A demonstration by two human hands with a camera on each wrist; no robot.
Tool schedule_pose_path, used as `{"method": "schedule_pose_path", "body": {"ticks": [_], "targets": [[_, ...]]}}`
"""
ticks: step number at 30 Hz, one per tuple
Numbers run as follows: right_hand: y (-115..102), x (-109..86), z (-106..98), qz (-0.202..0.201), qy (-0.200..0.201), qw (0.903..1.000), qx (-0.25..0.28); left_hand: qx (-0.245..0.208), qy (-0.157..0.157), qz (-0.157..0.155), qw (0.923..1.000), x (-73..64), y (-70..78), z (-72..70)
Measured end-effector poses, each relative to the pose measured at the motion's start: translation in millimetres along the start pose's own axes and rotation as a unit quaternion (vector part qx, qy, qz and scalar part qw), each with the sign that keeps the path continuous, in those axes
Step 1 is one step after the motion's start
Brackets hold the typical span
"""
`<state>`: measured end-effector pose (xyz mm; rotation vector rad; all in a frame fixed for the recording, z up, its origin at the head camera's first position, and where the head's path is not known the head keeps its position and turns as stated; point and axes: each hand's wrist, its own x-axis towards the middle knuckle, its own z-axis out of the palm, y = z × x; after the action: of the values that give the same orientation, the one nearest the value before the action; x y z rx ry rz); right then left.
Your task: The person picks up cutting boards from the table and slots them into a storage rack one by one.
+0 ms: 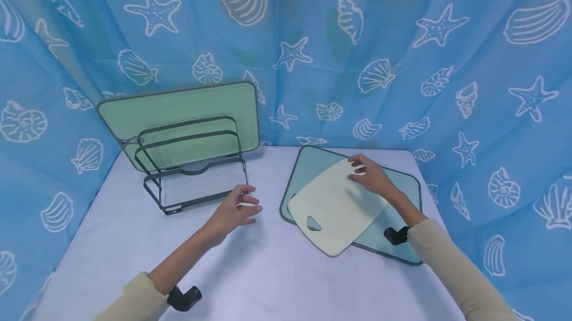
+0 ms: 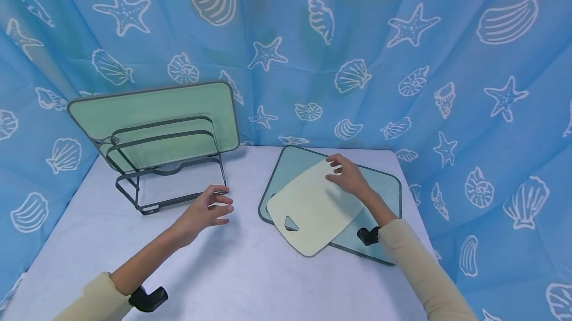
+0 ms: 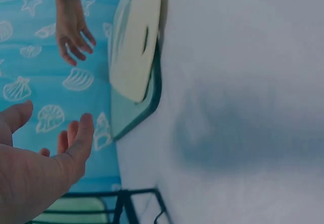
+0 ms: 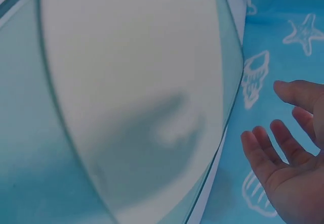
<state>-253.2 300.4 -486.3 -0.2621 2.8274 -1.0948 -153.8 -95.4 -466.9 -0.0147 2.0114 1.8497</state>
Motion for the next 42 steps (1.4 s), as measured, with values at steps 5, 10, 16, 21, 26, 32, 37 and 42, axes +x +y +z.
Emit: {"method": "schedule_pose_path", "body": {"ticks": [5,10,16,21,26,32,37,42], "targets": [[15.9,-4.2,-5.7,0.008,0.0,0.9999,-0.012,-0.018,-0.02,-0.014,0.9996,2.4,-17.1,21.4],[28.8,-5.4,-8.7,0.033,-0.008,0.9993,-0.016,-0.009,-0.024,-0.042,0.9988,2.2,-32.1,43.8],[43.9,-1.9,-10.7,0.06,-0.026,0.9973,-0.032,0.007,-0.012,-0.063,0.9979,5.0,-49.9,68.4],[52.0,0.9,-11.6,0.072,-0.028,0.9957,-0.051,0.018,0.002,-0.056,0.9983,9.6,-64.0,84.5],[59.7,3.7,-9.4,0.095,-0.036,0.993,-0.061,-0.008,0.017,-0.068,0.9975,12.0,-69.0,95.1],[73.4,9.5,-5.9,0.113,-0.049,0.9901,-0.067,-0.022,0.016,-0.073,0.997,17.4,-71.8,105.8],[78.0,11.7,-3.9,0.125,-0.06,0.9873,-0.077,-0.039,0.011,-0.07,0.9967,22.6,-72.8,113.7],[73.2,13.1,-5.3,0.128,-0.089,0.981,-0.115,-0.037,0.015,-0.074,0.9965,27.6,-74.2,119.3]]}}
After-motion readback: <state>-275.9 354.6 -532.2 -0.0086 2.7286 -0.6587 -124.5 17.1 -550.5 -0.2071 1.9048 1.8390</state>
